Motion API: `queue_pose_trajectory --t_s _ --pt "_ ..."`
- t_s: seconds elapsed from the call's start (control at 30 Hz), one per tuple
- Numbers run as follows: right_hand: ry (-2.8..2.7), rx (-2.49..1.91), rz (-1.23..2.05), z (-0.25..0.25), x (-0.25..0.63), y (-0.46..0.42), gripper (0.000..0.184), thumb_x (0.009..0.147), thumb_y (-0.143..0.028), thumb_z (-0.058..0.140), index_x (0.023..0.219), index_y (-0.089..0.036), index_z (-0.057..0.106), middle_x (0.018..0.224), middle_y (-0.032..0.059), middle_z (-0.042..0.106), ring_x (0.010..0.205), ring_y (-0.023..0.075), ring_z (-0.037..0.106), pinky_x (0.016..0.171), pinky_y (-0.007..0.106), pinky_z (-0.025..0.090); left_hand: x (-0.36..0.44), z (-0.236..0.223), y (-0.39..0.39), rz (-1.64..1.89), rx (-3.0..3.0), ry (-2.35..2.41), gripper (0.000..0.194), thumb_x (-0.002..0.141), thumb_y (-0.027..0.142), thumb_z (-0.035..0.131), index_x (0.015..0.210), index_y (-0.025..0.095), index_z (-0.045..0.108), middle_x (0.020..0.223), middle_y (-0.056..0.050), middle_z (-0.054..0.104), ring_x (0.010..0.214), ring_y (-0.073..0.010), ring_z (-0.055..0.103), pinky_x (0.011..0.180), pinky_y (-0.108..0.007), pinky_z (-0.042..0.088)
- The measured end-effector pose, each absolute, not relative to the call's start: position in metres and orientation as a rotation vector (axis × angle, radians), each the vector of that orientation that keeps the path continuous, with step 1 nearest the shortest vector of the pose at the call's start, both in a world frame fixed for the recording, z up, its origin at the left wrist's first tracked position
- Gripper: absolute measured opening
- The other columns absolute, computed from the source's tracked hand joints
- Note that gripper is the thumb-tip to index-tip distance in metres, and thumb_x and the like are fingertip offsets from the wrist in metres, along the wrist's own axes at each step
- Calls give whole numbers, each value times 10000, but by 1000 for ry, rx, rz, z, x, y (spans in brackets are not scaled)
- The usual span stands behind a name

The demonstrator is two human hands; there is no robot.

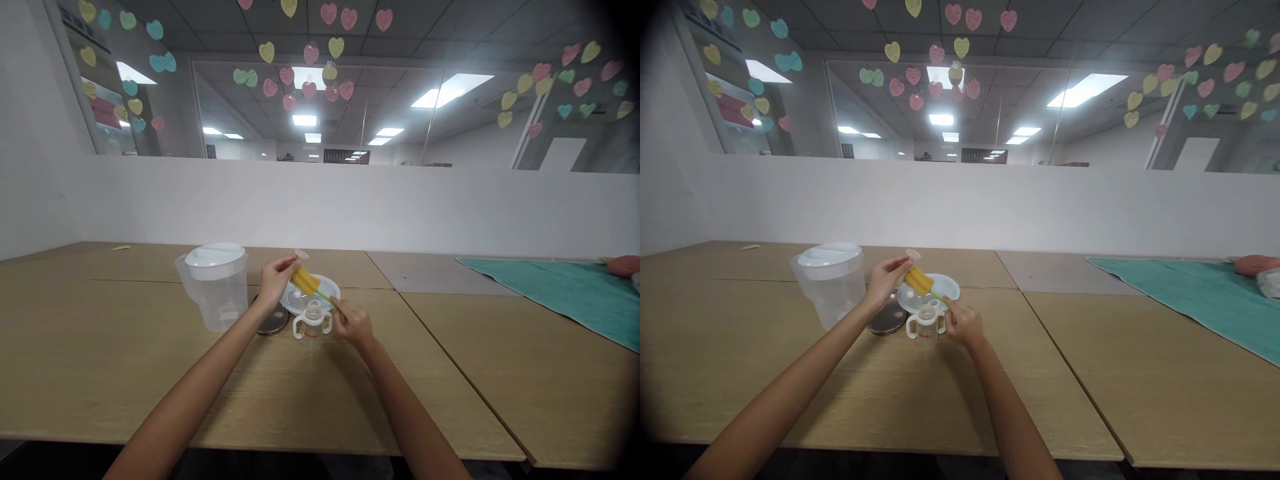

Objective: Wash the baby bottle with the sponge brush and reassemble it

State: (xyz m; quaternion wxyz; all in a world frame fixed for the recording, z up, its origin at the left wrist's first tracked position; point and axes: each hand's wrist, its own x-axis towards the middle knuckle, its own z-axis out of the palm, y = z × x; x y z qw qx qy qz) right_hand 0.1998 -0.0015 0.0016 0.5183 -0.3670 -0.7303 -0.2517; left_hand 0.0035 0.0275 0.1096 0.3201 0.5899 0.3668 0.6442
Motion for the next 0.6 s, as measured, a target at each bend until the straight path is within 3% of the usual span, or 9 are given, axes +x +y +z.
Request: queue_pose_trajectory --t_s 0.27,0.37,0.47,0.6 --pt "-1723 -856 -687 0 202 -1 349 790 -106 402 1052 -130 632 618 21 602 499 86 501 520 192 398 -14 105 33 1735 1721 1139 336 675 364 647 915 128 652 826 -65 672 724 -148 603 663 -272 494" --pt "-1659 -883 -669 1 204 0 341 802 -104 392 1045 -125 631 623 22 600 487 85 488 509 193 395 -30 97 37 1669 2013 1387 243 722 317 595 890 151 655 829 -50 662 655 -132 575 631 -262 474" --pt "-1647 -909 -678 1 205 1 335 802 -108 395 1034 -129 635 618 19 599 478 86 484 505 194 393 -48 81 43 1414 2353 1674 171 756 205 531 850 161 667 856 -53 655 671 -132 571 711 -268 457" --pt "-1650 -927 -676 0 206 3 329 799 -108 397 1018 -127 643 612 18 600 477 90 488 502 195 392 -68 53 54 896 2427 1987 237 768 131 473 889 162 675 921 -79 659 808 -162 602 752 -249 442"
